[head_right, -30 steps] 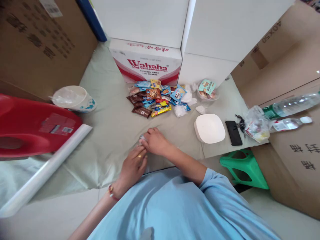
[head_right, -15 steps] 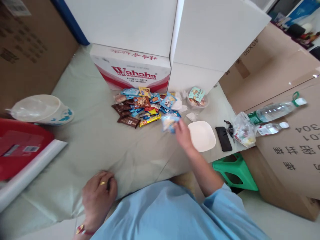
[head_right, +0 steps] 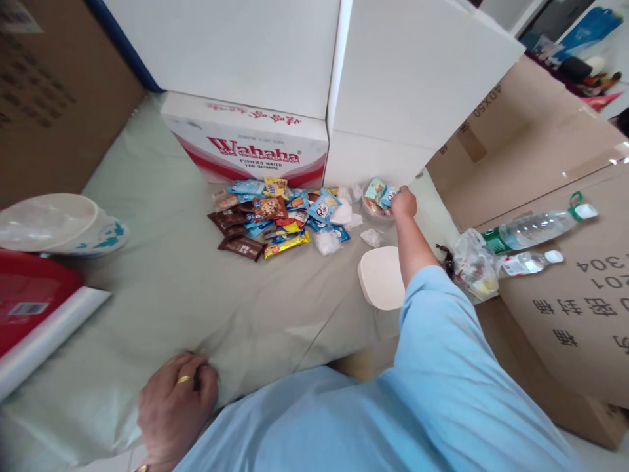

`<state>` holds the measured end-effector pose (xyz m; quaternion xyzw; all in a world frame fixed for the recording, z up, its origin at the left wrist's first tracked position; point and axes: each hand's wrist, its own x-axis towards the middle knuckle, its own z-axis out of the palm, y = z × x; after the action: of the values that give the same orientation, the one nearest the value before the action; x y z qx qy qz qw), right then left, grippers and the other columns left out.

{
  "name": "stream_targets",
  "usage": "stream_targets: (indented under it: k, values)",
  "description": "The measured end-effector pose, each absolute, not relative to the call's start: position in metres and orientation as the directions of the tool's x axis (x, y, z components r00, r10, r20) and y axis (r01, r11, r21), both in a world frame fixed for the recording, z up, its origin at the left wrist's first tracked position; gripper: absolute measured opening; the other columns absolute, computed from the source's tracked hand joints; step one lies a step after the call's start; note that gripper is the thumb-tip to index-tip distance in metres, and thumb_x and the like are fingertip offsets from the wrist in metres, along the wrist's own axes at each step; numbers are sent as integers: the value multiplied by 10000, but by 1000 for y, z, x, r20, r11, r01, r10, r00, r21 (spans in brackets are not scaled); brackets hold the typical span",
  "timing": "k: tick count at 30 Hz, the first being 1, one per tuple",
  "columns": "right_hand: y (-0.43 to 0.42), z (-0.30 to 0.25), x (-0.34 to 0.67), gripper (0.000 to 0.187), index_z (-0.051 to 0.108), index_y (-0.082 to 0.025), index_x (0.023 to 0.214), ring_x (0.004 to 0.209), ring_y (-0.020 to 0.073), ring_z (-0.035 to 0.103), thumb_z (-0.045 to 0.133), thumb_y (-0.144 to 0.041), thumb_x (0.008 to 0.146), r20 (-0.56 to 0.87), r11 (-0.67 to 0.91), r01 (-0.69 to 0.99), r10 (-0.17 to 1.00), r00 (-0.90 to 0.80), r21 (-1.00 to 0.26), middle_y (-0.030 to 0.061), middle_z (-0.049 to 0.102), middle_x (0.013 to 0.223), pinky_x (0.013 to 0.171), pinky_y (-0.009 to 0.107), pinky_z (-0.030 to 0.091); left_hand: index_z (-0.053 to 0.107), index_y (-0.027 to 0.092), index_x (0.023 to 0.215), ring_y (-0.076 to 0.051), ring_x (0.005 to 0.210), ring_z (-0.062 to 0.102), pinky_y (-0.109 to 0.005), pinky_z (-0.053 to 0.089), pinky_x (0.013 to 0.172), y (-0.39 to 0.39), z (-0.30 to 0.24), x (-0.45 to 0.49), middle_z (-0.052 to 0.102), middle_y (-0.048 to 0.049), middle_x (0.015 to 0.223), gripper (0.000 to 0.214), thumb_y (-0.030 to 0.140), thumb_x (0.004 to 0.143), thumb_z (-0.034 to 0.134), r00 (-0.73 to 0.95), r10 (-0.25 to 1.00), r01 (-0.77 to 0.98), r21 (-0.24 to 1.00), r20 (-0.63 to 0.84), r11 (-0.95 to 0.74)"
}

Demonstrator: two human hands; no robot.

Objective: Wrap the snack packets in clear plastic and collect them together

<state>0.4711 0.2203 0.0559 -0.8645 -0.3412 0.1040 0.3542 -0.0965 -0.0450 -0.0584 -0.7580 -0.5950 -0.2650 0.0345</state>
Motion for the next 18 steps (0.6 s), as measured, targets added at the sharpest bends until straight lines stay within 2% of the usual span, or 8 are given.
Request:
stream_targets:
  k: [3,5,9,11,12,14,16,18]
  values:
    - [213,47,463,184,718,-148,1003,1311,317,443,542,-164,954,165,-581,655,674,720,-483,200,637,1174,1021,437,427,666,205,959,-301,982,700,-434,526,877,-46,-58,-96,743,-108,1018,96,177,880,620,149,882,922,260,447,-288]
    - [209,53,464,247,733,-136,1067,1362,341,384,509,-150,962,218,-608,720,694,686,-333,230,604,1272,1047,473,412,669,206,963,-300,990,700,-432,523,881,-46,-58,-96,745,-107,1020,102,174,879,620,142,883,925,258,448,-280]
    - [194,73,471,424,663,-133,1322,1310,329,449,477,-109,942,388,-615,776,687,614,-139,224,550,1387,1054,477,425,672,196,958,-303,976,699,-424,515,858,-47,-59,-96,747,-116,1018,92,176,885,619,157,876,928,235,457,-288]
    - [180,79,471,426,678,-125,1286,1243,298,516,431,-91,941,435,-508,851,742,510,-131,203,593,1312,1069,458,426,673,192,953,-301,974,700,-419,511,857,-47,-58,-96,748,-118,1023,84,174,888,623,163,871,928,228,463,-295]
    - [173,79,471,406,704,-129,1229,1196,281,554,420,-93,941,404,-402,907,814,417,-125,186,623,1257,1066,443,438,675,190,951,-300,977,701,-417,510,862,-47,-58,-95,749,-117,1024,83,171,888,625,160,869,928,230,468,-295]
    - [156,75,468,361,746,-152,1129,1142,256,608,465,-97,909,217,-128,982,964,156,-138,155,664,1206,1049,416,469,678,185,949,-299,987,702,-414,509,875,-48,-57,-94,750,-117,1027,83,161,887,629,150,865,926,238,479,-292]
    - [143,64,465,366,775,-182,1104,1153,254,634,575,-79,816,-28,74,979,996,-81,-188,133,676,1262,1024,392,502,684,176,957,-299,999,703,-412,507,883,-48,-56,-93,751,-120,1030,91,149,885,635,147,862,924,243,485,-295]
    - [135,51,461,390,804,-190,1045,1127,269,664,651,-46,716,-179,119,970,971,-158,-212,127,690,1277,980,378,533,691,170,964,-300,1009,703,-413,505,887,-48,-56,-93,752,-123,1033,97,142,885,642,154,859,921,245,488,-304]
